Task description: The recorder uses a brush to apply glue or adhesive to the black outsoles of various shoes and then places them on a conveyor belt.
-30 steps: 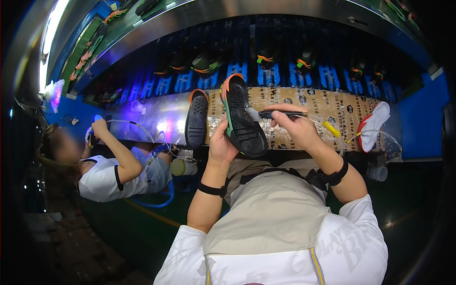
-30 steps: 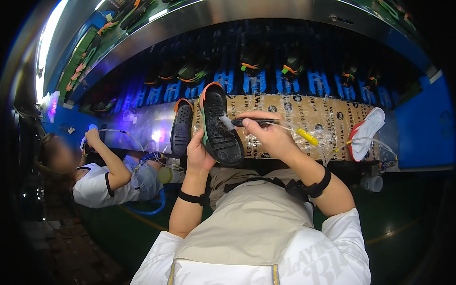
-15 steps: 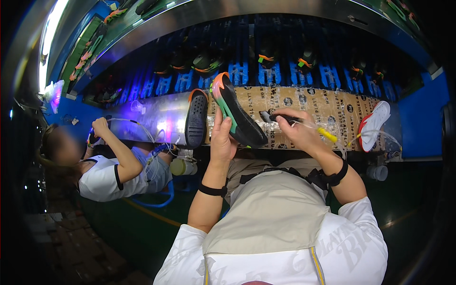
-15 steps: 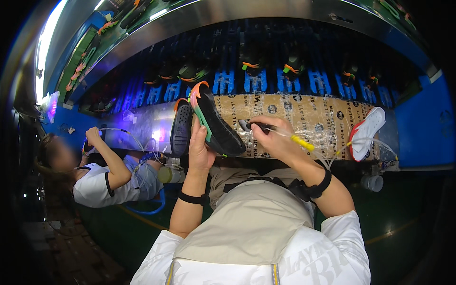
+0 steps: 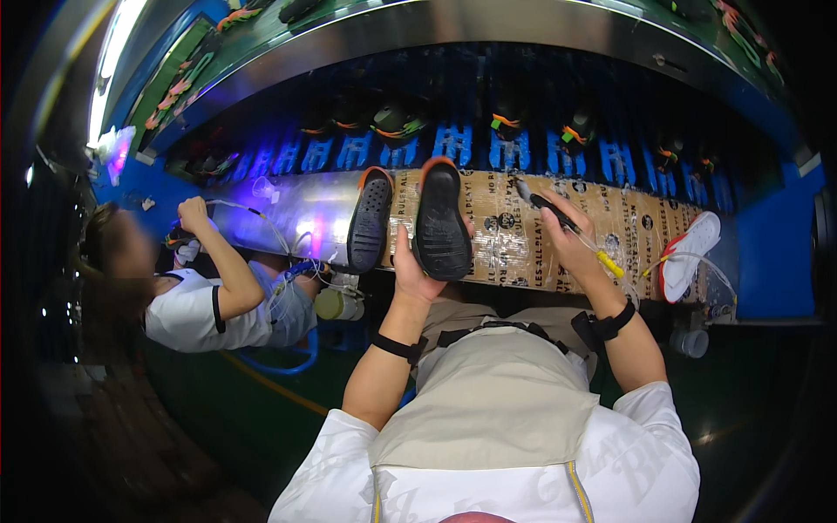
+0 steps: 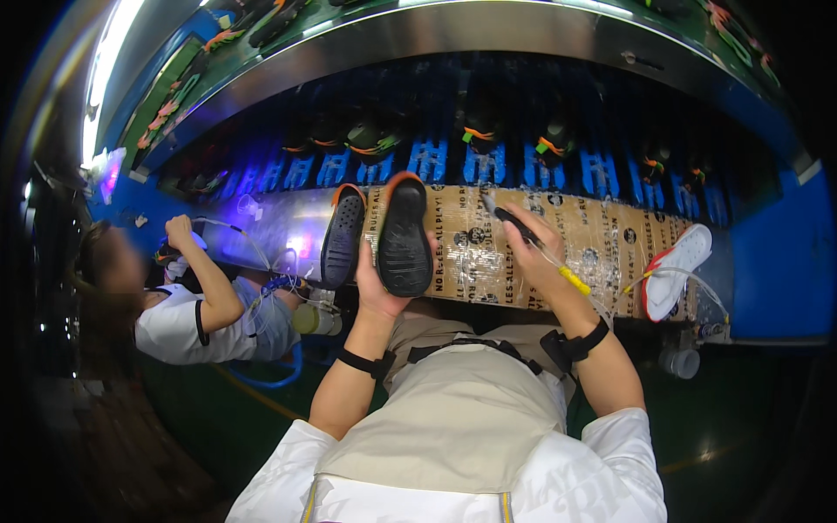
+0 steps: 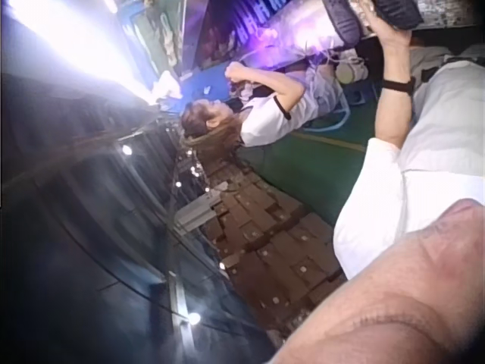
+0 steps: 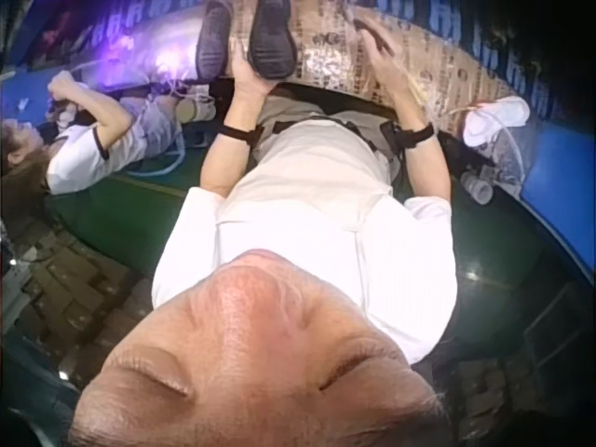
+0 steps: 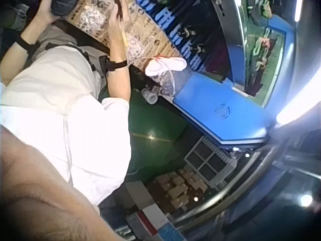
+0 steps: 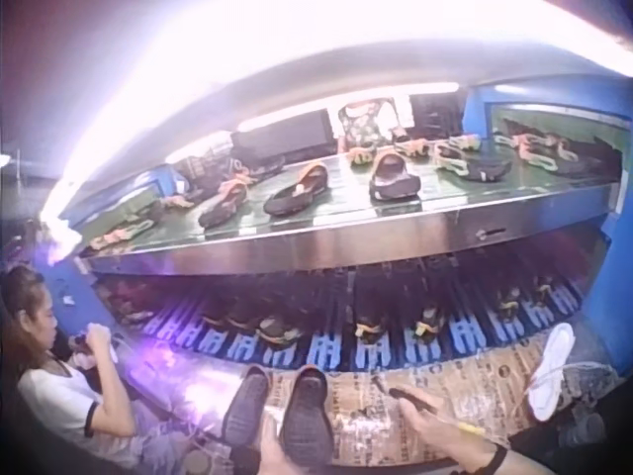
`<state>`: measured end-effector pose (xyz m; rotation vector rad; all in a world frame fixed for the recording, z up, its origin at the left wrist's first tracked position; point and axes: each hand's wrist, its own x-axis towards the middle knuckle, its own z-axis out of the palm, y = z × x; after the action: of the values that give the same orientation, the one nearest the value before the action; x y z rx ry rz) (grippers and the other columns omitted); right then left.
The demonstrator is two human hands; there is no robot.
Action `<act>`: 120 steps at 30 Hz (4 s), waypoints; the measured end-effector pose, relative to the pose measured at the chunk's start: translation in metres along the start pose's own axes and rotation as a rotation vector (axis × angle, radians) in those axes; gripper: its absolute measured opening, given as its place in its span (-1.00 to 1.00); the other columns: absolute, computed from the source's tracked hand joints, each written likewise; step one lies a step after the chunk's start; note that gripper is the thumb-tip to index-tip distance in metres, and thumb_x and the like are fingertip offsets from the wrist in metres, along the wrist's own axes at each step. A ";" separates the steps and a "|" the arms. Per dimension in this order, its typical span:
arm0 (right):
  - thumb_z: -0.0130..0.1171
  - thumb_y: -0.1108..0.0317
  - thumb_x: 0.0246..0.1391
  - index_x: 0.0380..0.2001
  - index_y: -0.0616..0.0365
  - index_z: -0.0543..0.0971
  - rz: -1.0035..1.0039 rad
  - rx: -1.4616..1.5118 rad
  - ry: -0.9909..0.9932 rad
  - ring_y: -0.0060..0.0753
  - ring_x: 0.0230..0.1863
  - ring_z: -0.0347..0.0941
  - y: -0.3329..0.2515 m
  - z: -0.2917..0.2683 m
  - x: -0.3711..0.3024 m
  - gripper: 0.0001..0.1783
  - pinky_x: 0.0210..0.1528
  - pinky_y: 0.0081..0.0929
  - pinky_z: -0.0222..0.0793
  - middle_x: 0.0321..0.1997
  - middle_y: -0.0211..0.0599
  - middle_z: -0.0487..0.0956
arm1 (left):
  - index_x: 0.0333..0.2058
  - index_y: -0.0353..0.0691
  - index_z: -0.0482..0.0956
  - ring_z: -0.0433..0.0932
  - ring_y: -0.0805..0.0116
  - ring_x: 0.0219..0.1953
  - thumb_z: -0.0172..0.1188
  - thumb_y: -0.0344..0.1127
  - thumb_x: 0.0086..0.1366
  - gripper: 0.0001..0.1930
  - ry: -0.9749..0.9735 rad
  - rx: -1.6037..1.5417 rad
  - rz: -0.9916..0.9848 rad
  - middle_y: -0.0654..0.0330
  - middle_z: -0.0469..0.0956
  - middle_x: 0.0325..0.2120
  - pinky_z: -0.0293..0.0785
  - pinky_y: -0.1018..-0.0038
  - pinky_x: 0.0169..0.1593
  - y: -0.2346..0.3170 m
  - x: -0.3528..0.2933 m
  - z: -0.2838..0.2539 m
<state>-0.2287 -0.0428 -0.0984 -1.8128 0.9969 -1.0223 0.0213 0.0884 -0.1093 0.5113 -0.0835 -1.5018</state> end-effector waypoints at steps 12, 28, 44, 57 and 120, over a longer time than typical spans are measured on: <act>0.23 0.29 0.32 0.25 0.18 0.58 -0.106 -0.161 0.131 -0.18 -0.03 0.68 0.066 0.008 0.006 -0.53 0.03 -0.34 0.52 0.00 0.06 0.71 | 0.43 -0.33 0.21 0.36 -0.28 0.34 -0.52 0.52 0.45 0.01 0.111 -0.397 -0.022 -0.30 0.32 0.32 0.49 -0.13 0.22 -0.031 -0.027 -0.047; 0.20 0.25 0.30 0.23 0.23 0.57 -0.083 -0.095 0.094 0.10 0.10 0.64 0.078 0.013 0.000 -0.51 0.16 -0.20 0.49 0.07 0.14 0.68 | 0.45 -0.32 0.17 0.50 -0.26 0.25 0.05 0.14 0.39 -0.17 -0.268 -0.050 -0.081 -0.33 0.38 0.28 0.60 -0.14 0.15 0.021 -0.050 0.009; 0.21 0.20 0.29 0.24 0.18 0.57 -0.028 -0.085 0.105 0.13 0.03 0.66 0.079 0.018 0.000 -0.49 0.11 -0.15 0.51 0.01 0.13 0.69 | 0.37 -0.51 0.14 0.55 -0.14 0.18 0.00 0.14 0.54 -0.22 0.144 0.443 0.703 -0.31 0.40 0.25 0.52 0.03 0.23 0.254 0.095 0.181; 0.21 0.32 0.25 0.24 0.23 0.55 -0.056 -0.099 0.107 0.16 0.06 0.64 0.065 0.018 0.003 -0.49 0.14 -0.15 0.50 0.06 0.17 0.67 | 0.28 -0.37 0.42 0.52 -0.15 0.22 0.39 0.16 0.21 -0.16 1.023 1.808 1.381 -0.28 0.55 0.12 0.45 0.10 0.27 0.353 0.115 0.197; 0.10 0.28 0.39 0.26 0.24 0.53 -0.087 -0.080 -0.102 -0.09 0.12 0.56 0.045 0.084 0.046 -0.54 0.22 -0.28 0.40 0.15 0.04 0.64 | 0.24 -0.28 0.39 0.53 -0.33 0.18 0.15 0.22 0.38 -0.29 0.817 2.021 -0.763 -0.33 0.49 0.13 0.51 -0.15 0.15 -0.039 -0.347 -0.131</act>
<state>-0.1474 -0.0783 -0.1554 -1.9685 0.9156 -0.9437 0.0018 0.4588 -0.1516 2.9502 -0.8647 -1.2692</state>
